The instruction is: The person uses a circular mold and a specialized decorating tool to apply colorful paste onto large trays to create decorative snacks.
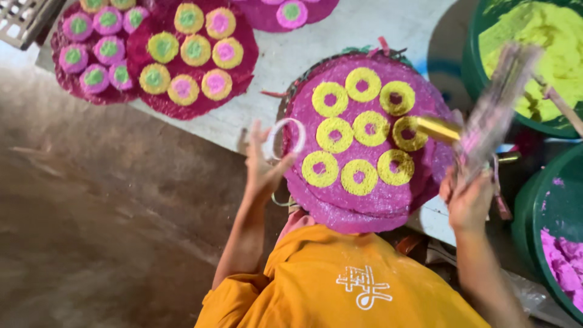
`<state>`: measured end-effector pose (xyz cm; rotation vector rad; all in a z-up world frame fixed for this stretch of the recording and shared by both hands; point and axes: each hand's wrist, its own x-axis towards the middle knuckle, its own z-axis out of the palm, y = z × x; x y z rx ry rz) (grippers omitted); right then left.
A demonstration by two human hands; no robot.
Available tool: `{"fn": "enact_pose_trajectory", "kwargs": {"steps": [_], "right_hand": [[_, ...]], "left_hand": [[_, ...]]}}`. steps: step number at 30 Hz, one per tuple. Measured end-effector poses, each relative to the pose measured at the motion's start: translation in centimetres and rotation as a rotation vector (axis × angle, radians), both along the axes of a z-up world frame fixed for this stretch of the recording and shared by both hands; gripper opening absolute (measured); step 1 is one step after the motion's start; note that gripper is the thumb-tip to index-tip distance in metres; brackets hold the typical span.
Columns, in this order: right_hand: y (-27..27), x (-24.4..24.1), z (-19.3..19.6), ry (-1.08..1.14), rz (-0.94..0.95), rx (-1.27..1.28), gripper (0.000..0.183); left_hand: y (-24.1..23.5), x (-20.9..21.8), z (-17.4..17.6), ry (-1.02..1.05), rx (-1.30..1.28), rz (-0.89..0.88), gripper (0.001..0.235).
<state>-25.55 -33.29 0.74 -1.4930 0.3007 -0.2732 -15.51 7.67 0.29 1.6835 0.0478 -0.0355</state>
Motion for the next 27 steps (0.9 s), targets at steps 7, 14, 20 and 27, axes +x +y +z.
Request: {"fn": "enact_pose_trajectory", "kwargs": {"steps": [7, 14, 20, 27], "right_hand": [[-2.4, 22.6, -0.7, 0.184, 0.042, -1.085, 0.053], [-3.1, 33.3, -6.1, 0.507, -0.086, -1.265, 0.054], [-3.1, 30.1, -5.3, 0.402, -0.060, -1.147, 0.023], [-2.0, 9.9, 1.3, 0.120, -0.219, -1.031, 0.053]], "left_hand": [[3.8, 5.4, -3.6, -0.270, 0.732, 0.188, 0.122], [3.9, 5.5, -5.1, -0.232, 0.713, 0.025, 0.113], [4.2, 4.7, -4.4, -0.375, 0.665, 0.034, 0.075], [3.2, 4.2, -2.9, -0.310, 0.583, 0.065, 0.054]]}}
